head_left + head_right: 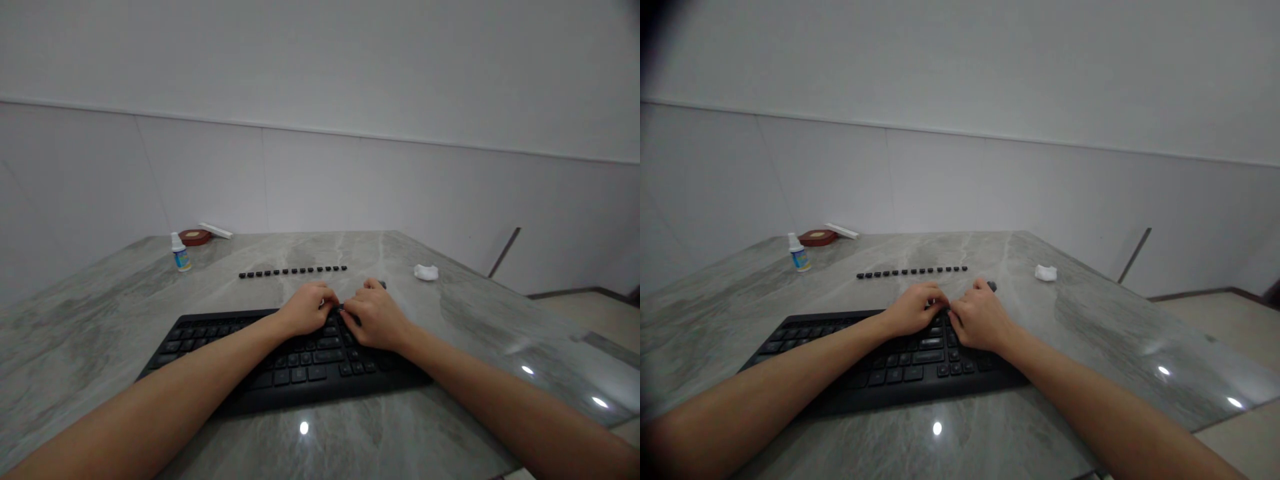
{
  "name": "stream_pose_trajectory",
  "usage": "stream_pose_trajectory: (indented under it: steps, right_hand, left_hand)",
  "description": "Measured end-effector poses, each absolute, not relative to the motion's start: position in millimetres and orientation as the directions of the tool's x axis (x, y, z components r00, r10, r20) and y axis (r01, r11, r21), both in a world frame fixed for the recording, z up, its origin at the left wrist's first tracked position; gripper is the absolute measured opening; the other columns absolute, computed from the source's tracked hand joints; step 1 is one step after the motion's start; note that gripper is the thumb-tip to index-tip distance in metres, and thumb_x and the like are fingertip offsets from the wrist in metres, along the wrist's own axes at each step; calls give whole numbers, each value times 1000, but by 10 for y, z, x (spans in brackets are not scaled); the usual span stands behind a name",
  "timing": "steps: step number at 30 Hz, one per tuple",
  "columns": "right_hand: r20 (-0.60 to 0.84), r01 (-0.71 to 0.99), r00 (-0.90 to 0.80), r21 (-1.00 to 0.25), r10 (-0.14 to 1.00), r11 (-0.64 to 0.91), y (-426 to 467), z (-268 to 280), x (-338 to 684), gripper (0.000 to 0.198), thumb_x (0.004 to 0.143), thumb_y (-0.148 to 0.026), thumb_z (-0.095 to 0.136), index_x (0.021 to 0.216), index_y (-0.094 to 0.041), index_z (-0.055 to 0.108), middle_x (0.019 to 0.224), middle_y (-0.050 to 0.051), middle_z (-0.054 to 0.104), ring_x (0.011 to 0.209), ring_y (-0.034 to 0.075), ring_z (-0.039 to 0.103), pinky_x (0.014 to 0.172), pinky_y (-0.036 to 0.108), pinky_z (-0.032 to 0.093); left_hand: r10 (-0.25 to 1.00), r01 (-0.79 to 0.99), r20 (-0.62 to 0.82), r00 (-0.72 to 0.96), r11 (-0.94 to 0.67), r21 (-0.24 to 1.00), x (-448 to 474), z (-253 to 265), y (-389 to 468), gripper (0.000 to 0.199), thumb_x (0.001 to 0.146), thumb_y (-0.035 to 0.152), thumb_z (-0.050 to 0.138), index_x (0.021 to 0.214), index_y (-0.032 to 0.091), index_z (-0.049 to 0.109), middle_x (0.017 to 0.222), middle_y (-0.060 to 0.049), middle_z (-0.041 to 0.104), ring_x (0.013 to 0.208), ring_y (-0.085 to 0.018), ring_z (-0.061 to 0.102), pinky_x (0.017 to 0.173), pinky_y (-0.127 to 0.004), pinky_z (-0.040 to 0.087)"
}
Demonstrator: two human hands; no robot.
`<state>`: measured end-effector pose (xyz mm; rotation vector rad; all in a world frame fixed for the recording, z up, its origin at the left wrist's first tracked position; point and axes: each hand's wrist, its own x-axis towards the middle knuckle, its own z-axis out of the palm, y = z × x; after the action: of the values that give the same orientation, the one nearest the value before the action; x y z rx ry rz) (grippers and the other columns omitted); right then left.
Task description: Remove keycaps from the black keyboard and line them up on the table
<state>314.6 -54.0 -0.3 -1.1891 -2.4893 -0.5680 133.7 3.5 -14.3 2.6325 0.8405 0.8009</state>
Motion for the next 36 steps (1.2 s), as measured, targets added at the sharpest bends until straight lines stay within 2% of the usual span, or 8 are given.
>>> stream_pose_trajectory:
  steps: [4, 9, 12, 24, 31, 36]
  right_hand:
    - [443, 820, -557, 161, 702, 549, -522, -42, 3129, 23, 84, -23, 49, 66, -16, 63, 59, 5, 64, 55, 15, 51, 71, 35, 28]
    - [424, 874, -438, -3, 793, 485, -510, -86, 3144, 18, 84, -25, 54, 71, -18, 65, 63, 3, 66, 57, 14, 53, 69, 31, 32]
    - [418, 895, -382, -57, 824, 443, -507, -95, 3142, 15, 83, -26, 56, 73, -19, 66, 63, 2, 66, 58, 15, 53, 68, 30, 33]
    - [457, 899, -358, -68, 814, 433, -511, -125, 3130, 15, 82, -23, 58, 69, -19, 66, 61, 1, 66, 56, 15, 52, 73, 33, 34]
    - [478, 904, -332, -84, 813, 418, -489, -155, 3132, 14, 81, -23, 60, 70, -19, 68, 61, 1, 66, 56, 15, 51, 73, 33, 34]
    - [494, 913, -299, -100, 816, 394, -508, -153, 3116, 13, 79, -22, 61, 68, -19, 67, 59, 1, 64, 55, 15, 49, 68, 31, 33]
  left_hand:
    - [614, 466, 425, 665, -786, 405, 1335, -155, 52, 21, 80, 8, 52, 83, 16, 71, 82, -5, 66, 80, -18, 60, 77, -29, 47]
    - [618, 468, 413, 669, -782, 413, 1334, -106, 8, 19, 78, 8, 54, 83, 15, 71, 79, -4, 64, 76, -17, 59, 74, -27, 46]
    - [621, 471, 396, 677, -778, 415, 1336, -88, -10, 15, 78, 10, 57, 80, 15, 70, 78, -5, 64, 76, -17, 59, 73, -27, 46]
    - [586, 467, 397, 706, -807, 361, 1335, -118, 9, 11, 83, 11, 55, 80, 14, 65, 78, -3, 61, 78, -17, 57, 74, -27, 45]
    - [577, 450, 392, 717, -812, 372, 1336, -109, -10, 10, 84, 18, 58, 87, 16, 67, 83, -4, 61, 80, -17, 57, 76, -28, 46]
    - [584, 448, 397, 708, -806, 388, 1341, -119, 5, 7, 84, 18, 62, 80, 16, 67, 81, -3, 60, 81, -17, 57, 77, -28, 46]
